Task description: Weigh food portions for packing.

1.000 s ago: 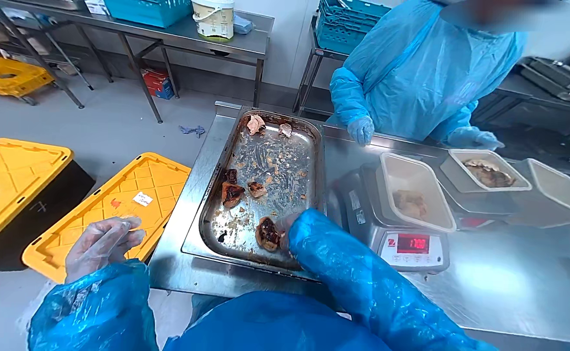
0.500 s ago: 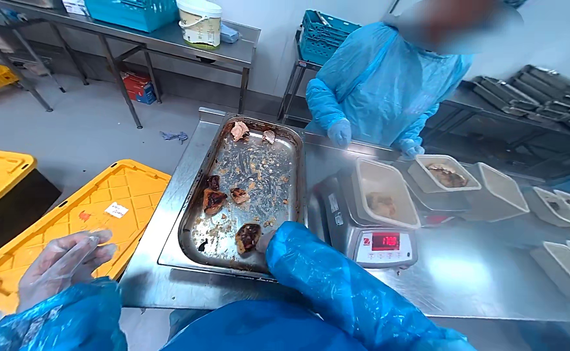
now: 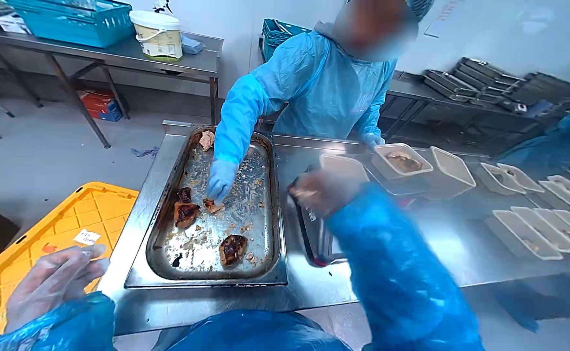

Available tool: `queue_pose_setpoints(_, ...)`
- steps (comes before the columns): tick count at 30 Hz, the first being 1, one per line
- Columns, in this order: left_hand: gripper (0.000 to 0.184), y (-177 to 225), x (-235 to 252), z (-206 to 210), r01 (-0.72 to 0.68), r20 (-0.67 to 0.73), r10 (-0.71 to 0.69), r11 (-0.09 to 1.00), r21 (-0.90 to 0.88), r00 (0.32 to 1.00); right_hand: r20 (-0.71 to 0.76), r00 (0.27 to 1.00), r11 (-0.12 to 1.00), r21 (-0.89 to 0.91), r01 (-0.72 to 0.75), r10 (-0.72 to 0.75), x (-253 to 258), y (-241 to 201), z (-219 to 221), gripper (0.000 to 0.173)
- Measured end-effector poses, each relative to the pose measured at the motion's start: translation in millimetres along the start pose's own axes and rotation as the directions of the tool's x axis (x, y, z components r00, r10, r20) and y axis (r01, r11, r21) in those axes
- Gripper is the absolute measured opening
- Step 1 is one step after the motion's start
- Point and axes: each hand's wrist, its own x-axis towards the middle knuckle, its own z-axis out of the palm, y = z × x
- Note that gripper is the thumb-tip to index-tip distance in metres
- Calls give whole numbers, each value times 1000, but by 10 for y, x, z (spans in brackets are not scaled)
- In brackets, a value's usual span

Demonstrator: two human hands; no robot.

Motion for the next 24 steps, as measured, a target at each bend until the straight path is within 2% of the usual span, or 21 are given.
queue_pose_setpoints(1,17,-23,-17,25,-20,15,20,1000,-24,1000,-73,989,992,-8,-129,128,16,102,-184,27)
queue_pose_setpoints(3,15,-72,-29,85,-29,39,30,999,-29,999,-146,927,934,-44,-355,345,29,375,-482,39)
queue_pose_setpoints(5,14,-95,-42,194,-25,38,26,999,-25,999,-138,882,881,-94,-464,450,80,652,-585,38)
queue_pose_setpoints(7,14,-41,-72,389,-6,51,7,1000,-5,999,-66,866,847,-183,-498,495,160,835,-539,35)
queue_pose_setpoints(11,14,61,-181,859,20,124,-23,1000,24,992,97,922,913,-208,-350,376,277,1310,-246,27)
queue_pose_setpoints(13,12,70,-250,1079,28,148,-34,999,44,988,165,931,936,-199,-291,325,303,1377,-158,27)
queue_pose_setpoints(16,11,79,-391,1383,26,184,-35,998,49,982,330,887,928,-293,-229,323,308,1253,-227,31)
queue_pose_setpoints(20,13,42,-598,1688,39,217,-49,998,50,975,468,802,892,-419,-169,371,309,1034,-339,33)
queue_pose_setpoints(24,13,-16,-860,1959,41,198,-53,997,63,979,499,792,874,-479,-86,352,345,1008,-317,32)
